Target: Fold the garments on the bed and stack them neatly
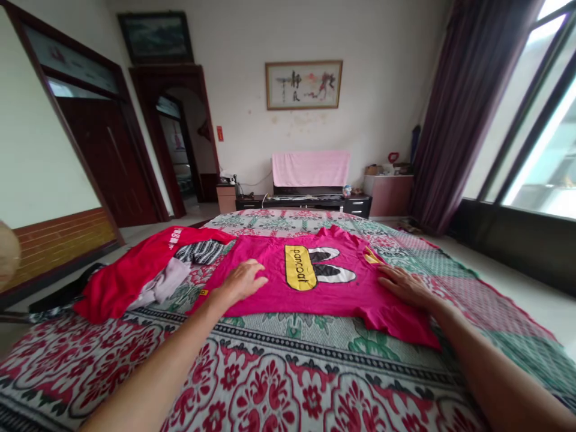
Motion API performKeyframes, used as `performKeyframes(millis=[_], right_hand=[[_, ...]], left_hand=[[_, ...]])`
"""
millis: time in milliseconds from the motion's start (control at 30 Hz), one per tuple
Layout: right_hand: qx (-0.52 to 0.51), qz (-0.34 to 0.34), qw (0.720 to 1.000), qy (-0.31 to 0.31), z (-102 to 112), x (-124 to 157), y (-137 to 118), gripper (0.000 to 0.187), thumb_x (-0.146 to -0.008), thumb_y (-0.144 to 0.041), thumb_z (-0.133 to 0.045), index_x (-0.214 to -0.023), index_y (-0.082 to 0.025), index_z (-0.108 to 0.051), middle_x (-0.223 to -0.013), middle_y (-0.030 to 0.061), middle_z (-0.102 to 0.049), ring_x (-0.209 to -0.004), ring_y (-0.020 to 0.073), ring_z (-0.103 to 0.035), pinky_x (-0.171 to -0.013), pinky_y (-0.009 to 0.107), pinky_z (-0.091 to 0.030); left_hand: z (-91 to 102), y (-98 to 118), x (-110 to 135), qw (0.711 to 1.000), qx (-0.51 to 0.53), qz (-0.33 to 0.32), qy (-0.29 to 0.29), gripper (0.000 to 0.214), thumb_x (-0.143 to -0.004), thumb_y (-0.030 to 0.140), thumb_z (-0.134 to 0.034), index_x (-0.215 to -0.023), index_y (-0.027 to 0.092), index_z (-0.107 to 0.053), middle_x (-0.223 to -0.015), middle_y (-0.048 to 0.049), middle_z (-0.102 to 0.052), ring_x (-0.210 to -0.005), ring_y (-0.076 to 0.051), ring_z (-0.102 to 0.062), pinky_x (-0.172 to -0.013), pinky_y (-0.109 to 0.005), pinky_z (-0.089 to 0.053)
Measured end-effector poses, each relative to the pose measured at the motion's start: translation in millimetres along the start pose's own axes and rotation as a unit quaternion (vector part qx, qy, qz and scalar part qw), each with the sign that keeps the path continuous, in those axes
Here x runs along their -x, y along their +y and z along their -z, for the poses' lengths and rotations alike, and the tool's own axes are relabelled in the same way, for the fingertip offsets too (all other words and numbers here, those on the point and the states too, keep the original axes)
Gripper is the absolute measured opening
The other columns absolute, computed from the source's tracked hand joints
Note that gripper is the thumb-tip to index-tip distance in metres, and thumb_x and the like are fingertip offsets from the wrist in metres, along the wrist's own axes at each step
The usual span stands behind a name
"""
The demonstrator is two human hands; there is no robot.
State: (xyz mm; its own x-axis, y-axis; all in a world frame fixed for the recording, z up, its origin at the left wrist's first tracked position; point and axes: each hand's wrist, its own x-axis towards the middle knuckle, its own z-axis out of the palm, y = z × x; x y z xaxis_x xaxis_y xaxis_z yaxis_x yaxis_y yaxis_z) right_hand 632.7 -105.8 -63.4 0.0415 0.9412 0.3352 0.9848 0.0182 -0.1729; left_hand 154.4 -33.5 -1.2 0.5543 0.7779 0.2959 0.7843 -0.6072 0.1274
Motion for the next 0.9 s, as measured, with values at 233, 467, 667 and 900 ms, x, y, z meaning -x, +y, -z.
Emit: performKeyframes(millis=[233,467,667,900], right_hand=[[-0.051,0.045,0.997,0.048,11.7,-6.7,-31.6,0.045,-0.082,-0.043,-0.049,-0.118,-0.02,-0.062,-0.126,0.0125,-0.062,-0.116,0.0317,-0.057,-0.099,0.049,-0.045],[-0.093,0.137,0.986,-0.026,9.6,-4.2,-99.3,0.048,-0.085,-0.042,-0.048,-0.127,-0.018,-0.057,-0.129,0.014,-0.06,-0.116,0.0298,-0.058,-0.1,0.048,-0.045],[-0.088,0.098,0.983,-0.125,14.5,18.4,-120.5,0.058,-0.088,-0.054,-0.042,-0.136,-0.023,-0.051,-0.144,0.0113,-0.046,-0.133,0.0299,-0.041,-0.111,0.051,-0.032],[-0.048,0.085,0.987,-0.127,18.8,34.0,-129.4,0.066,-0.09,-0.062,-0.032,-0.143,-0.023,-0.042,-0.151,0.0098,-0.035,-0.139,0.0312,-0.03,-0.113,0.055,-0.024]], left_hand=[[-6.9,-89.2,52.6,0.994,-0.044,0.097,0.007,0.049,-0.082,0.046,-0.051,-0.119,0.016,-0.064,-0.132,-0.0137,-0.056,-0.125,-0.026,-0.05,-0.107,-0.034,-0.036],[-19.0,-83.5,76.6,0.986,-0.029,0.15,-0.06,0.057,-0.089,0.05,-0.036,-0.137,0.023,-0.049,-0.152,-0.0115,-0.034,-0.138,-0.028,-0.035,-0.108,-0.05,-0.03],[-16.6,-81.1,78.9,0.985,-0.023,0.15,-0.076,0.064,-0.087,0.057,-0.037,-0.141,0.023,-0.045,-0.154,-0.0111,-0.03,-0.14,-0.032,-0.029,-0.109,-0.054,-0.025],[-3.6,-82.2,84.9,0.986,0.019,0.134,-0.1,0.078,-0.08,0.066,-0.042,-0.144,0.021,-0.041,-0.156,-0.0112,-0.025,-0.142,-0.032,-0.023,-0.112,-0.052,-0.021]])
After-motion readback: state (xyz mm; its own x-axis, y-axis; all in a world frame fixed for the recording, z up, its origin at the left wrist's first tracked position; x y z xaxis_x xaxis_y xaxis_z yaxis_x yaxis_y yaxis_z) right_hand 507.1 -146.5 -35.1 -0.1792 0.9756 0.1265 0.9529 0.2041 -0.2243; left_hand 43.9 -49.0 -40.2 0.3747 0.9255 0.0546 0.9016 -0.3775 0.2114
